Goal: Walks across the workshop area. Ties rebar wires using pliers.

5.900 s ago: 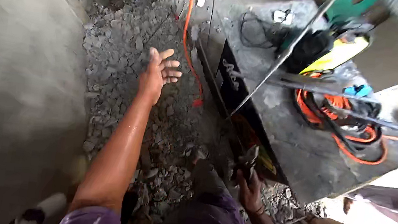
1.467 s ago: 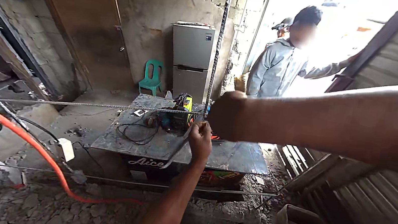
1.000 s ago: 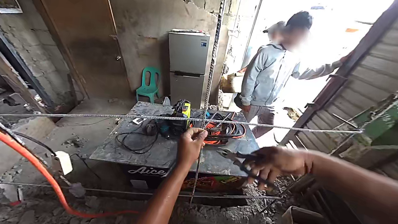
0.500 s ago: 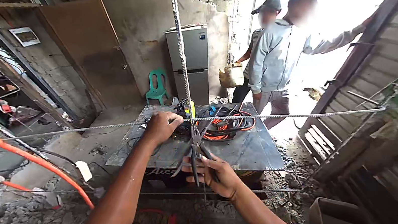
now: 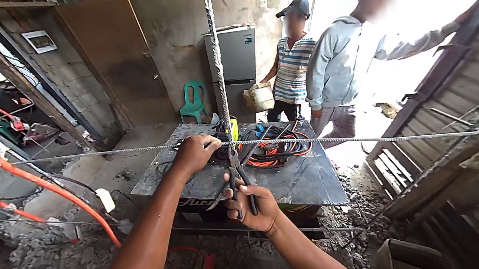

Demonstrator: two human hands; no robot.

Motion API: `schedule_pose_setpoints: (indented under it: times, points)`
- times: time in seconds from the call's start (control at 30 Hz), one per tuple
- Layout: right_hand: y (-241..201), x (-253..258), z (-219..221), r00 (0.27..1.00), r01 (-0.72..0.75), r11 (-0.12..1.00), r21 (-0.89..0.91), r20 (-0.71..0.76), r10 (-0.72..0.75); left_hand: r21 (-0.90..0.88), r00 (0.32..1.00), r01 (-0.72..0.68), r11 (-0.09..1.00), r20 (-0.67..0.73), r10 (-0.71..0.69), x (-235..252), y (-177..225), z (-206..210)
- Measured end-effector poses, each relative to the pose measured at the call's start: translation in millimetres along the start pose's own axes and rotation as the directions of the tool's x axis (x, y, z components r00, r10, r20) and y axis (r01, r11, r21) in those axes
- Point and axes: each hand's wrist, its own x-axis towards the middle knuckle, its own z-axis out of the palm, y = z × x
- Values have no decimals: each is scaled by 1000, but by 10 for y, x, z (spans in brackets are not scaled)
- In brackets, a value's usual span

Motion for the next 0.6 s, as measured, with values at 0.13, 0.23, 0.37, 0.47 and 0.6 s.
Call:
schedule_pose_setpoints:
  times: [0.13, 0.23, 0.37, 0.47, 0.6]
  points:
    - [202, 156, -97, 999, 39, 999, -29, -31, -40, 14, 1000, -11, 1000, -8, 11, -11, -25, 14]
    - [250, 220, -186, 901, 30, 782, -622, -323, -291, 18, 998, -59, 998, -32, 60, -38, -56, 24]
    - [71, 193, -213, 739, -451, 14, -893, -382, -555, 37, 990, -123, 992, -57, 125, -51, -99, 58]
    - [9, 160, -150, 672, -648, -249, -720, -387, -631, 33, 991, -126, 991, -35, 128, -39, -123, 33]
    - [-13, 119, -110, 644, -716, -344, -608, -386, -660, 88, 964, -173, 981, -190, 187, -167, -26, 38]
